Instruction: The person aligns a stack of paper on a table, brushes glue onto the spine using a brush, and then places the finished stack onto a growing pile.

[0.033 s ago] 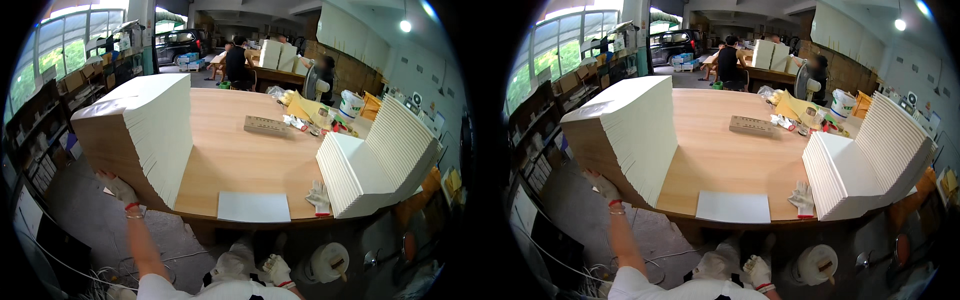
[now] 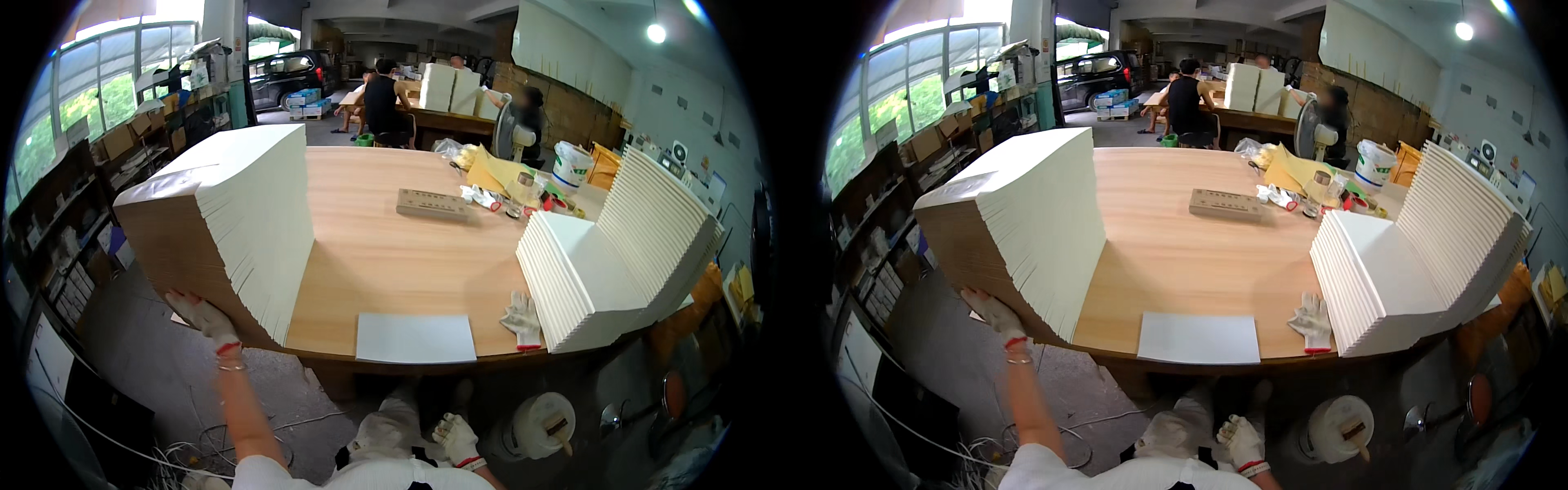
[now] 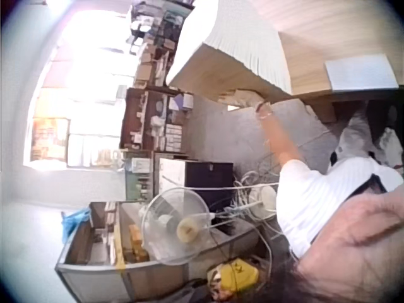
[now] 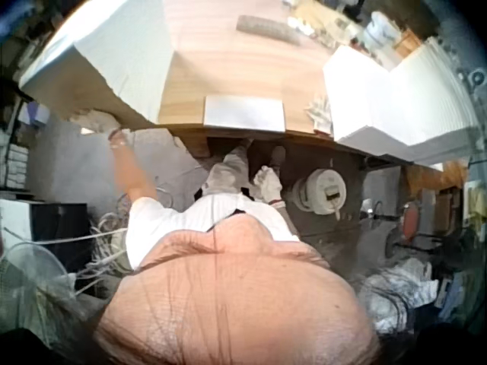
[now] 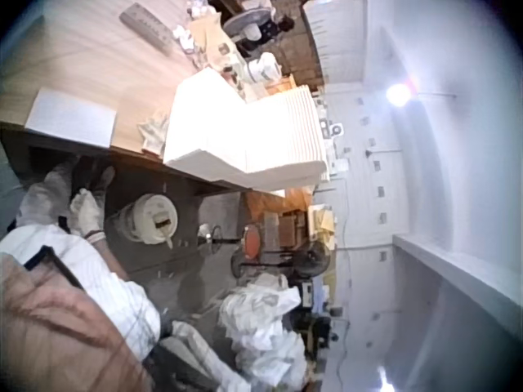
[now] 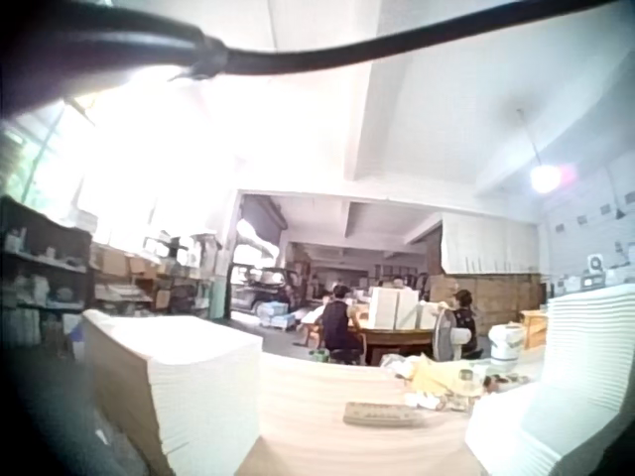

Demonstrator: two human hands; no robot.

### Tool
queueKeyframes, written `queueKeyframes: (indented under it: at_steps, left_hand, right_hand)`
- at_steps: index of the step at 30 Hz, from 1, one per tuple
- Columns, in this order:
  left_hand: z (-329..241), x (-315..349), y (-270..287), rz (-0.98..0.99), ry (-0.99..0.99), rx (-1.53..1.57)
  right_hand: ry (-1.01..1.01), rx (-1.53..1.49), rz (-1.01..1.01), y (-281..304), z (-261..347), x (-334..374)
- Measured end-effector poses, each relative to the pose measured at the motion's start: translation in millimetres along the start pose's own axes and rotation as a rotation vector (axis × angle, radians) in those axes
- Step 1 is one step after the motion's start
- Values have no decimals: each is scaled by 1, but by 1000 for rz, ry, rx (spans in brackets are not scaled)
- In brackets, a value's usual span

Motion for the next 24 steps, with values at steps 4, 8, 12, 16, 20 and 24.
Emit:
queueKeyframes:
  at_steps: [4, 8, 12, 16, 20, 24]
  left_hand:
    - [-18, 74, -22, -59, -138, -146]
    - [-72, 155, -42, 465, -502, -76]
    - [-82, 159, -3, 615, -844, -109]
    - [-3, 39, 30, 24, -96, 119]
    - [33, 5, 9, -68, 130, 29]
    - [-8, 95, -30, 4, -100, -35]
  right_hand:
    - [2, 63, 40, -8, -7, 1]
    - [-34, 22, 76, -15, -7, -3]
    - [-27, -71, 134, -14, 5, -4]
    - [-27, 35, -24, 2, 9, -3]
    - [48, 52, 3, 1, 11, -2]
    - [-20, 4, 22, -17, 2, -4]
Point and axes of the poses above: each hand's wrist, its own x-axis away from the middle knuckle, its own y-axis out of the back of the hand, z = x × y, the point moved 5 cm from there along -x, towards the middle knuckle, and after that the axes turned 5 degrees about x, right-handed, at the moved point
